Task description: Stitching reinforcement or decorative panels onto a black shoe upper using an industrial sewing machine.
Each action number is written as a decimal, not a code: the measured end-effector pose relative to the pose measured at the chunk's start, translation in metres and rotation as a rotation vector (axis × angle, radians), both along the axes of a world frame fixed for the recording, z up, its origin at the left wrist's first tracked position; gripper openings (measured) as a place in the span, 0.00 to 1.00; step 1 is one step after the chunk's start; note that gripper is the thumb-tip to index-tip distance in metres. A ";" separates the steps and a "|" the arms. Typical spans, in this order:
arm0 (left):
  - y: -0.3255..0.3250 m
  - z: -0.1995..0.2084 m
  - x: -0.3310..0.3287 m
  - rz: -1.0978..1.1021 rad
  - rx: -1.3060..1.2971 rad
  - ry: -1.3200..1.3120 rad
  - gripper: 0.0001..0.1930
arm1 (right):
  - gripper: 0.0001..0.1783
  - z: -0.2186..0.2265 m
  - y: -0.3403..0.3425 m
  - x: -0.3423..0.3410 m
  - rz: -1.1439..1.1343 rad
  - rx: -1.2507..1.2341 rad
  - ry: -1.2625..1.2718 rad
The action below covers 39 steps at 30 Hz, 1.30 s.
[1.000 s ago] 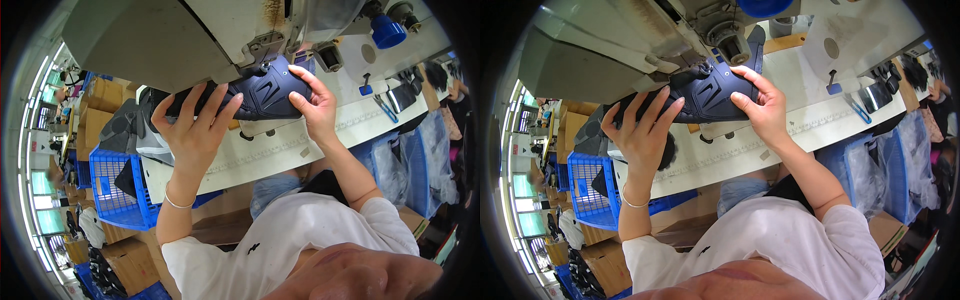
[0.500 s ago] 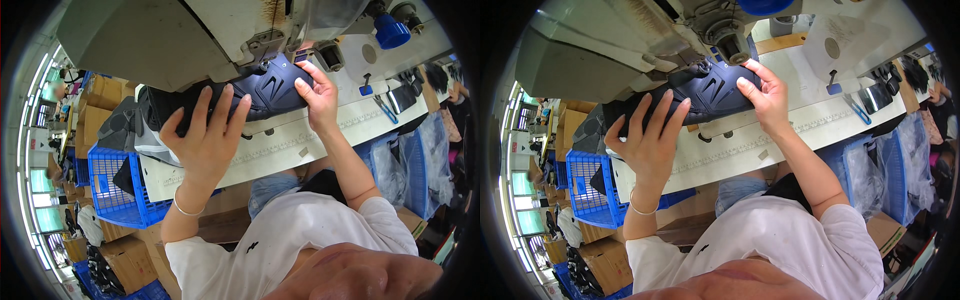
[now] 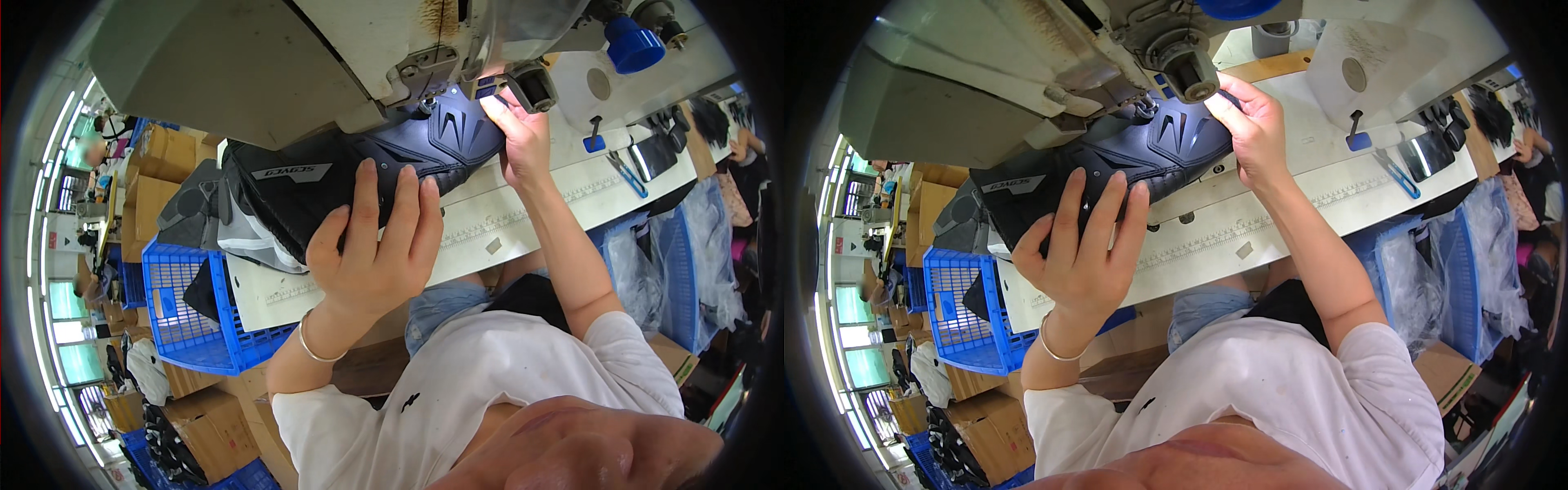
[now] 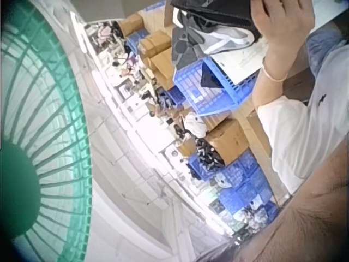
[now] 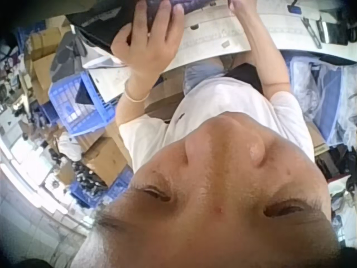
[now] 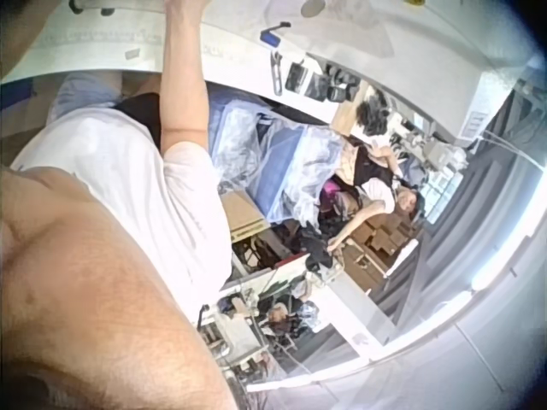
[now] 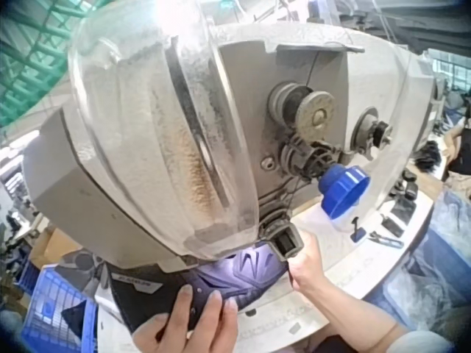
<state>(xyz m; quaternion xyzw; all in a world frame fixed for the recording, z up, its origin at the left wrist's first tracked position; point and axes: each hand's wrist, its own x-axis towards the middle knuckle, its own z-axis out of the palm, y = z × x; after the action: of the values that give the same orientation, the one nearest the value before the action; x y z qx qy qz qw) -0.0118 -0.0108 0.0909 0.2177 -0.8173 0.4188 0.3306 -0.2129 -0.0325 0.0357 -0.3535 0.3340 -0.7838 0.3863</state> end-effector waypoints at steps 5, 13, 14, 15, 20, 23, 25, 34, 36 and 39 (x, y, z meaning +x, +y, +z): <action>0.001 -0.003 -0.007 0.010 0.005 0.068 0.02 | 0.13 0.004 -0.003 0.000 -0.021 0.026 0.042; 0.007 -0.003 -0.017 0.041 0.013 0.099 0.02 | 0.10 0.001 -0.017 -0.003 -0.085 0.000 0.141; 0.009 -0.004 -0.020 0.064 0.006 0.094 0.02 | 0.10 0.001 -0.019 -0.003 -0.073 -0.042 0.129; 0.010 -0.004 -0.022 0.086 0.000 0.090 0.02 | 0.10 0.000 -0.021 -0.004 -0.067 -0.063 0.124; 0.011 -0.005 -0.030 0.109 -0.029 0.115 0.02 | 0.09 0.001 -0.024 -0.007 -0.044 -0.099 0.143; 0.013 -0.005 -0.032 0.115 -0.028 0.128 0.02 | 0.08 0.000 -0.026 -0.008 -0.038 -0.079 0.157; 0.014 -0.005 -0.032 0.137 -0.005 0.117 0.03 | 0.07 -0.001 -0.028 -0.009 -0.032 -0.083 0.160; 0.014 -0.007 -0.038 0.156 -0.043 0.161 0.06 | 0.06 -0.003 -0.029 -0.011 0.037 -0.051 0.136; 0.013 -0.007 -0.038 0.159 -0.042 0.161 0.06 | 0.05 -0.003 -0.030 -0.010 -0.026 -0.080 0.173; 0.012 -0.006 -0.039 0.157 -0.042 0.172 0.07 | 0.04 -0.004 -0.032 -0.010 -0.039 -0.090 0.194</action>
<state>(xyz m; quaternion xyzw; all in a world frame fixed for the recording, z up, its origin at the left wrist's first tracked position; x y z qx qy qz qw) -0.0510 0.0016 0.0846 0.3091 -0.7575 0.4399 0.3703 -0.2234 -0.0647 0.0321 -0.4380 0.3412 -0.7673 0.3208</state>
